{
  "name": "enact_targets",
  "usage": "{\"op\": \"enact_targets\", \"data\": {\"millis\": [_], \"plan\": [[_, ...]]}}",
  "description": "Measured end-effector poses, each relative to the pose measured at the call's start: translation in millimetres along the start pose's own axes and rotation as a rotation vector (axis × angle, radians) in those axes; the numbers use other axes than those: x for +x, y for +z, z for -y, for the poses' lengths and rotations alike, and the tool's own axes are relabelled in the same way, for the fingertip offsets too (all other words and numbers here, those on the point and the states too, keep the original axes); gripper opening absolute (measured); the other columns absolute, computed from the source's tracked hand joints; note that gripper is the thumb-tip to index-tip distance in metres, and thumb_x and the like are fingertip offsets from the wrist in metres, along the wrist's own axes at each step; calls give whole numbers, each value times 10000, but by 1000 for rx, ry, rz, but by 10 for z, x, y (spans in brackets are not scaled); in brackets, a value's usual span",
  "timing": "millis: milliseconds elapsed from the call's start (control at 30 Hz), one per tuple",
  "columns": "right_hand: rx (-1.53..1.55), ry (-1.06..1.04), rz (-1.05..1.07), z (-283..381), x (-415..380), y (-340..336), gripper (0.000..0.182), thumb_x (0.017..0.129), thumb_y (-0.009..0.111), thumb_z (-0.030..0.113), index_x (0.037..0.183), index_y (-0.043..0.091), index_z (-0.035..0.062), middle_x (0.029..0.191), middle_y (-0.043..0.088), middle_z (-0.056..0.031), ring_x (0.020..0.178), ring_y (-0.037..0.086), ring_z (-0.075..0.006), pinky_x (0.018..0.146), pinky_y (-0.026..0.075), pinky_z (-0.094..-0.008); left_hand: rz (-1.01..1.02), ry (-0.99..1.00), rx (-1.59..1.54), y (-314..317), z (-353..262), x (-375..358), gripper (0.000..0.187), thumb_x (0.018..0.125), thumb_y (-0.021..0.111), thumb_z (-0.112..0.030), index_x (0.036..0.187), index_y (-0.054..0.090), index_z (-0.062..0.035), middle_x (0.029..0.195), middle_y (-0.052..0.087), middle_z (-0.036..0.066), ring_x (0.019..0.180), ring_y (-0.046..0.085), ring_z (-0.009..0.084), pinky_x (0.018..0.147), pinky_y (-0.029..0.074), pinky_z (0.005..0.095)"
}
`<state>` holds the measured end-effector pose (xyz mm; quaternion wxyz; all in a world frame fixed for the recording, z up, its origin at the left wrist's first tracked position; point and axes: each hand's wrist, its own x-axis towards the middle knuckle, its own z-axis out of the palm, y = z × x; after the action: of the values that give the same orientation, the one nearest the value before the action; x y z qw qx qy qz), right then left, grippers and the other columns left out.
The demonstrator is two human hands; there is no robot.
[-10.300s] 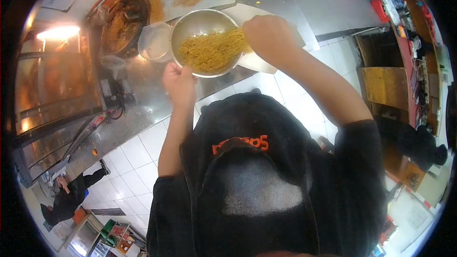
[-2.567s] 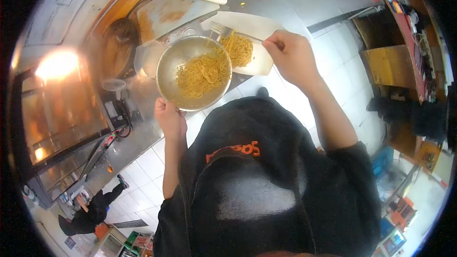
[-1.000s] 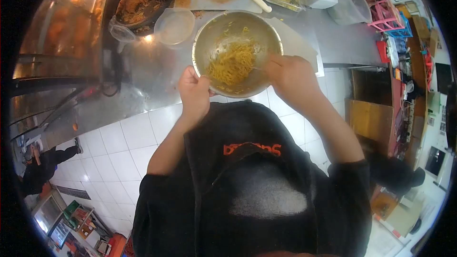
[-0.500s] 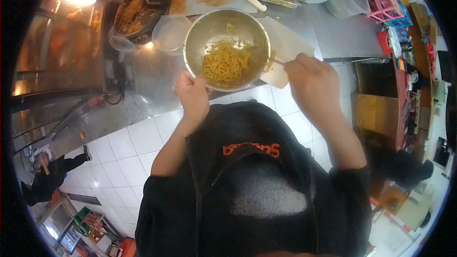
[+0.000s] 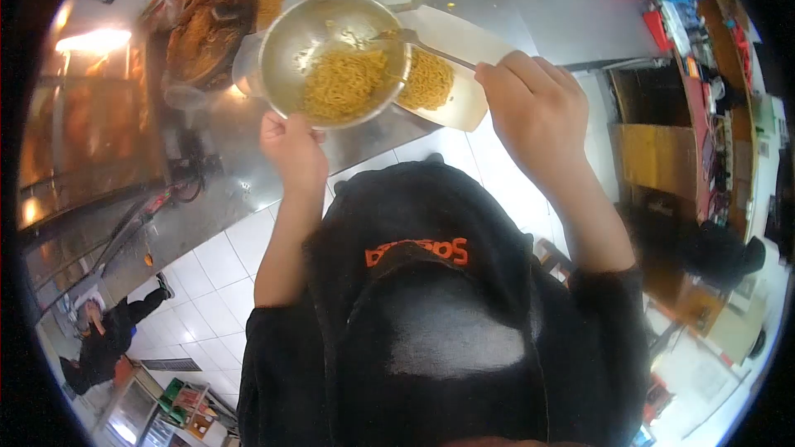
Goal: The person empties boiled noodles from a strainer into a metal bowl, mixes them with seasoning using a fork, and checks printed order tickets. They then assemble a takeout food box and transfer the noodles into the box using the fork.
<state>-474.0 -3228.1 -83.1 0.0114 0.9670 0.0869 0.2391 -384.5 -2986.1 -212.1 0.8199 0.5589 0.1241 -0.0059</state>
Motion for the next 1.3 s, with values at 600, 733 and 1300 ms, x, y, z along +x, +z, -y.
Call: {"op": "enact_targets", "data": {"millis": [600,733,1300], "plan": [[154,586,504,-104,-758,1665,148,806,564,183,738,649,82,718,634,-93,689,629,-287,621,499,-414,19,115,60,-11,131,159,126,850,469,20,796,430,-87,660,544,34,508,456,64,434,319,228],[406,657,355,-264,-871,1559,149,773,583,212,741,669,95,703,653,-113,671,642,-294,620,515,-409,-11,145,18,31,168,134,121,870,493,6,805,435,-78,699,570,56,556,509,84,478,388,239],[906,821,-29,-614,-860,772,94,826,671,71,806,657,-20,635,586,13,576,485,-30,516,388,-190,-58,109,-111,52,196,74,185,843,523,24,744,423,-97,599,493,11,478,424,66,425,314,233]]}}
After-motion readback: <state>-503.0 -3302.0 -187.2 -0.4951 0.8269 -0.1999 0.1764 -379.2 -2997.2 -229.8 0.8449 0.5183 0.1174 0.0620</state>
